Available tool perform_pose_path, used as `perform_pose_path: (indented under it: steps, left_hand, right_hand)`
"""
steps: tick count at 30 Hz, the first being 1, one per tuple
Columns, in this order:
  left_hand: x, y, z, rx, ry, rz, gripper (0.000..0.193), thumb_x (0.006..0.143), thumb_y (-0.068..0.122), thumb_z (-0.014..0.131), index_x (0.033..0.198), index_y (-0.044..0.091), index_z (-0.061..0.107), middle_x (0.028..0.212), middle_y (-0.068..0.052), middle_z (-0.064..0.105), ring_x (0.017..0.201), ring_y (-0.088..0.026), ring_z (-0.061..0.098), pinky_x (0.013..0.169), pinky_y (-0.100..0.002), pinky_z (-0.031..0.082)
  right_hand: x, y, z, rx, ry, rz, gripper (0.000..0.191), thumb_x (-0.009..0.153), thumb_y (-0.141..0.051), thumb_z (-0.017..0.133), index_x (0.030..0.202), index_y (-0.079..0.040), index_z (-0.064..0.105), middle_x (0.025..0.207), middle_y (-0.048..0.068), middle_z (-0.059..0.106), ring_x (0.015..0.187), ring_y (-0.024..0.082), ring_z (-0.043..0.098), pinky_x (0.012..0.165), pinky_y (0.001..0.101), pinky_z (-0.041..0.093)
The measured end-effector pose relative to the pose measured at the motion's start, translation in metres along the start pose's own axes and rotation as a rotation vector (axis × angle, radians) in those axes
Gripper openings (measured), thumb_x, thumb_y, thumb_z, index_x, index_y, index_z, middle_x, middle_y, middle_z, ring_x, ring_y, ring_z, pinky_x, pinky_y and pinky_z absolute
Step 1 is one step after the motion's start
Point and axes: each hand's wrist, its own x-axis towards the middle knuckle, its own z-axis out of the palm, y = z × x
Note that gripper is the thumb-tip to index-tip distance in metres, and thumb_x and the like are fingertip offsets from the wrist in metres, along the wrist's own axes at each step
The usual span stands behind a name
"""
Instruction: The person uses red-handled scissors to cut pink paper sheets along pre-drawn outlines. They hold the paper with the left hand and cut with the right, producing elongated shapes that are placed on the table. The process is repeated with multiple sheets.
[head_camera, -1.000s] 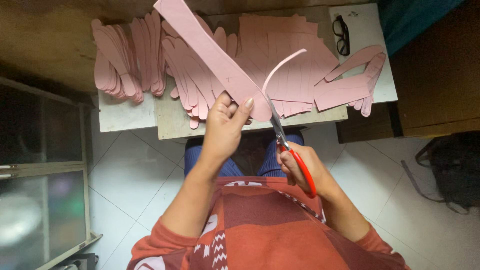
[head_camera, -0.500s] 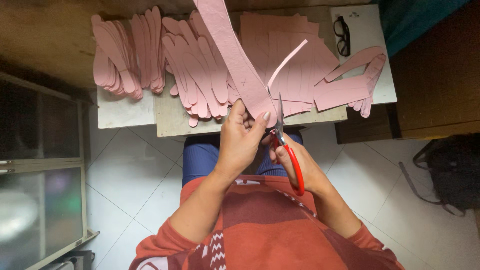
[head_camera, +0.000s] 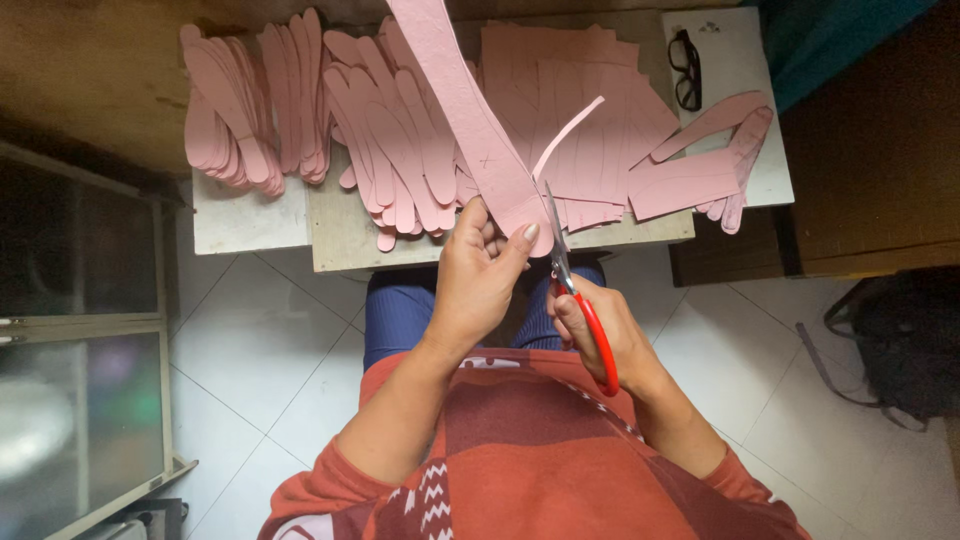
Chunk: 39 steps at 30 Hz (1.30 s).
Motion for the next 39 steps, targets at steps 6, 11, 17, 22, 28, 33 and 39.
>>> perform_pose_path:
  steps: [6,11,17,22,28,33,39]
  left_hand:
    - [0.002,-0.004,-0.004,-0.005,-0.027,0.020,0.031,0.100,0.013,0.068,0.126,0.002,0.056,0.107,-0.006,0.072,0.087,-0.006,0.065,0.071,-0.022,0.053]
    - [0.003,-0.005,-0.009,0.008,-0.029,-0.005,0.031,0.100,0.013,0.068,0.126,0.002,0.057,0.105,-0.005,0.071,0.085,-0.005,0.063,0.070,-0.021,0.053]
    - [0.010,-0.001,-0.012,-0.103,-0.008,0.090,0.028,0.100,0.009,0.066,0.125,-0.001,0.058,0.111,-0.005,0.071,0.093,-0.006,0.067,0.082,-0.023,0.057]
    - [0.008,0.002,-0.012,-0.111,0.051,0.084,0.026,0.100,0.008,0.066,0.123,-0.003,0.059,0.105,-0.009,0.072,0.084,-0.007,0.068,0.075,-0.021,0.056]
    - [-0.003,0.006,-0.003,0.031,0.025,-0.012,0.025,0.096,0.009,0.070,0.117,-0.002,0.063,0.099,-0.007,0.074,0.079,-0.005,0.067,0.070,-0.020,0.056]
    - [-0.006,0.009,-0.004,0.027,0.003,0.009,0.023,0.097,0.009,0.071,0.116,-0.001,0.063,0.100,-0.005,0.074,0.083,-0.005,0.067,0.073,-0.021,0.057]
    - [-0.002,0.002,-0.005,-0.078,-0.015,0.001,0.025,0.098,0.009,0.070,0.118,-0.002,0.061,0.099,-0.005,0.073,0.085,-0.006,0.068,0.075,-0.021,0.058]
  right_hand:
    - [-0.001,0.002,0.001,0.000,0.031,0.056,0.051,0.102,-0.051,0.047,0.079,-0.006,0.054,0.056,-0.001,0.049,0.049,0.009,0.050,0.045,0.0263,0.045]
    - [-0.002,0.006,0.002,-0.008,0.040,0.107,0.048,0.103,-0.046,0.049,0.076,-0.006,0.053,0.056,-0.002,0.048,0.046,0.007,0.049,0.042,0.0253,0.043]
    - [-0.003,0.011,0.003,0.019,0.036,0.133,0.047,0.102,-0.045,0.051,0.077,-0.006,0.055,0.057,-0.002,0.048,0.048,0.006,0.045,0.041,0.0252,0.042]
    - [-0.004,0.011,0.005,0.018,-0.001,0.133,0.046,0.103,-0.046,0.047,0.085,-0.005,0.058,0.057,0.000,0.047,0.051,0.009,0.047,0.046,0.0269,0.045]
    - [0.002,0.007,-0.003,-0.094,-0.051,-0.079,0.060,0.105,-0.052,0.043,0.139,-0.002,0.046,0.072,0.001,0.057,0.066,0.012,0.056,0.063,0.0288,0.050]
    - [-0.001,0.004,-0.003,-0.028,-0.044,-0.020,0.050,0.103,-0.050,0.043,0.104,-0.003,0.058,0.074,0.002,0.055,0.066,0.013,0.056,0.061,0.0307,0.052]
    - [-0.003,-0.001,-0.001,-0.006,-0.012,0.015,0.044,0.103,-0.046,0.045,0.103,-0.005,0.059,0.062,0.000,0.049,0.055,0.010,0.051,0.051,0.0276,0.052]
